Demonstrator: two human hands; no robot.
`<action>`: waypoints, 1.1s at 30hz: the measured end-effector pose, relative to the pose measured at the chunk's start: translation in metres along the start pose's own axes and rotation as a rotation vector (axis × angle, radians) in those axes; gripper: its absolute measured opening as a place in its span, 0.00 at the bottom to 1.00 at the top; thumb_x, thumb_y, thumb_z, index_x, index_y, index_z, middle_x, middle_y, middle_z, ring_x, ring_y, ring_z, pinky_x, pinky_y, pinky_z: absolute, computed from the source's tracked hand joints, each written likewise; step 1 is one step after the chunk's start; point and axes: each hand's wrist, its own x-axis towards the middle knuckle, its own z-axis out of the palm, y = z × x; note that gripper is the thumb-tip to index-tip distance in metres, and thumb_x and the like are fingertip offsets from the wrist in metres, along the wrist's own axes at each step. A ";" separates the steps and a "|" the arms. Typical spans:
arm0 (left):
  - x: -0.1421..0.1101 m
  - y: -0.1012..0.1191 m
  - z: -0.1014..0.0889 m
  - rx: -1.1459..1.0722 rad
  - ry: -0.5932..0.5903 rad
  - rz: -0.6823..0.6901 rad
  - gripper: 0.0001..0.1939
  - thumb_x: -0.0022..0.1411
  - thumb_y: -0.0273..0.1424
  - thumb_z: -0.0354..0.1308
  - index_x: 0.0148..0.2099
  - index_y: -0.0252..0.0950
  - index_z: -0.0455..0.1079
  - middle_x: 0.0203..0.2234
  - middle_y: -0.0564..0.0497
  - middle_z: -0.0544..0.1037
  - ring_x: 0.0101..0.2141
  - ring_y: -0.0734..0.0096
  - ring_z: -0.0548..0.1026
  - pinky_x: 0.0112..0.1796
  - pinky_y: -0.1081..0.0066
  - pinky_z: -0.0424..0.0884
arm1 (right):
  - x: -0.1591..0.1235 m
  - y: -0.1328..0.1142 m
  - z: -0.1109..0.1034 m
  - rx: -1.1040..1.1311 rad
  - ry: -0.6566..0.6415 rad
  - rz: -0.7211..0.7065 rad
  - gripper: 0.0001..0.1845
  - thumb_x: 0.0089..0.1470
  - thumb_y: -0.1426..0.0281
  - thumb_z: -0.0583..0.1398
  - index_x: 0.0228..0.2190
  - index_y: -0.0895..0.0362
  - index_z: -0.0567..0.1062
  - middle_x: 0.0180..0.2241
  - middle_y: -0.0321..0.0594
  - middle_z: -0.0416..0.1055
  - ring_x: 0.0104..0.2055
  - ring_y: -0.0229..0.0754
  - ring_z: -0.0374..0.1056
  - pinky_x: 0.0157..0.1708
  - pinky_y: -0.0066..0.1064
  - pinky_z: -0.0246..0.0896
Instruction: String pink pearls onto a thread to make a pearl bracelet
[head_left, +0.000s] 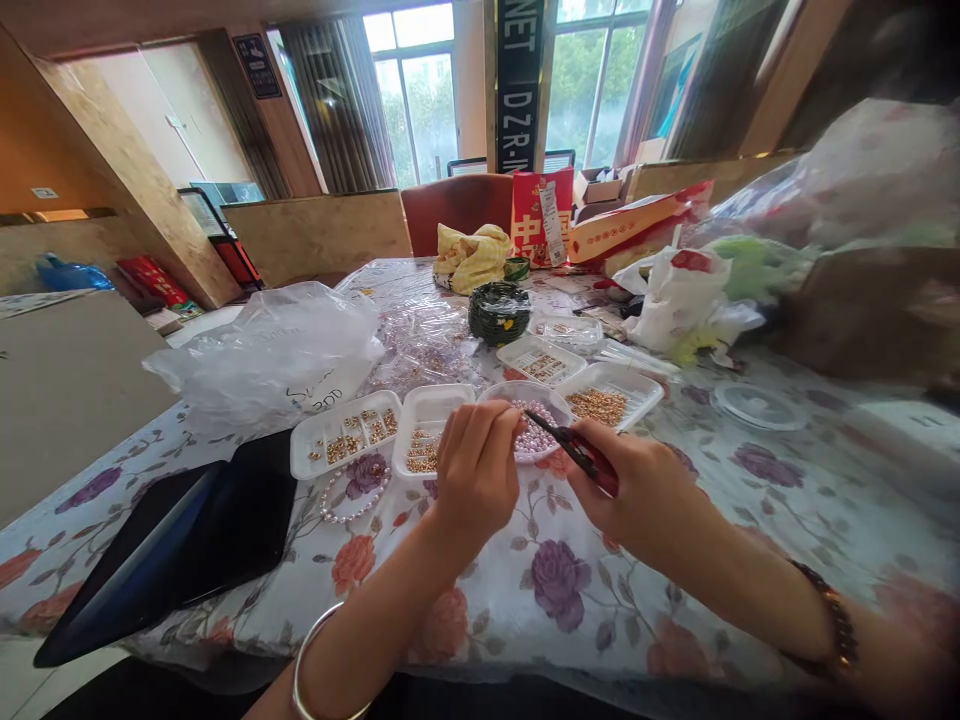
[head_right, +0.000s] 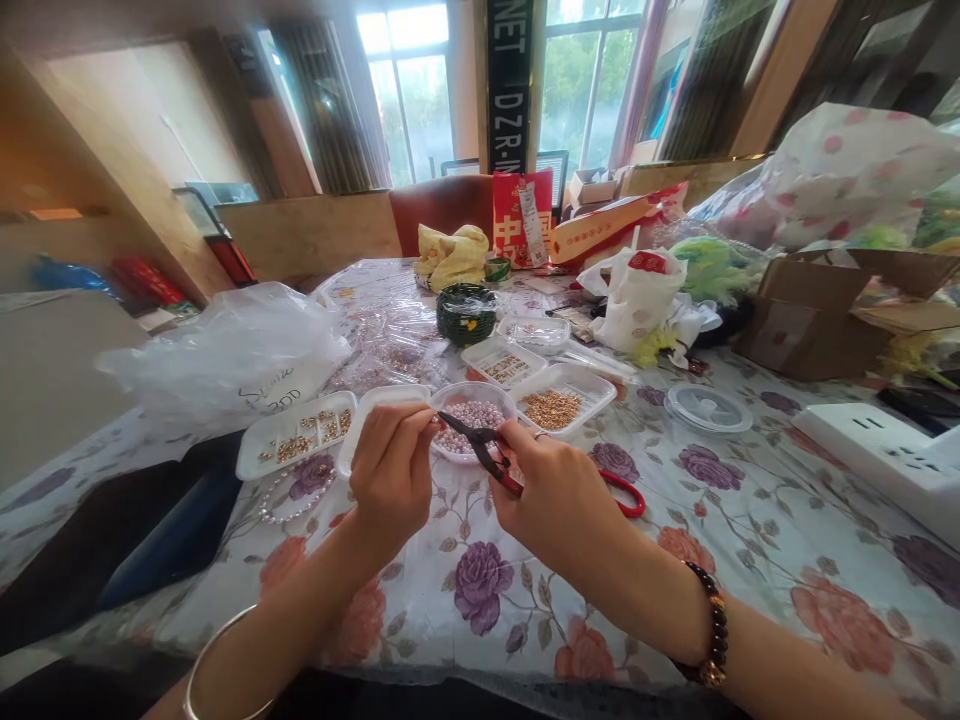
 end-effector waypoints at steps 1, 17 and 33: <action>0.000 0.000 0.000 0.013 0.001 0.008 0.06 0.59 0.19 0.50 0.36 0.31 0.66 0.28 0.47 0.72 0.31 0.70 0.67 0.33 0.68 0.66 | 0.000 0.000 -0.001 0.030 -0.016 0.004 0.08 0.47 0.70 0.54 0.31 0.56 0.70 0.19 0.35 0.69 0.19 0.38 0.62 0.21 0.28 0.52; 0.001 -0.003 -0.001 0.163 -0.009 0.096 0.05 0.57 0.19 0.51 0.37 0.31 0.66 0.27 0.47 0.73 0.29 0.70 0.66 0.31 0.69 0.64 | -0.001 -0.005 -0.003 0.205 -0.129 0.022 0.05 0.51 0.68 0.54 0.25 0.55 0.66 0.17 0.30 0.61 0.18 0.32 0.53 0.20 0.26 0.48; -0.001 -0.007 0.000 0.053 0.016 0.066 0.11 0.59 0.17 0.47 0.40 0.33 0.66 0.34 0.45 0.74 0.35 0.69 0.69 0.35 0.68 0.66 | 0.014 0.024 -0.030 0.173 -0.262 -0.113 0.13 0.53 0.62 0.55 0.35 0.56 0.74 0.17 0.31 0.63 0.19 0.31 0.55 0.18 0.23 0.49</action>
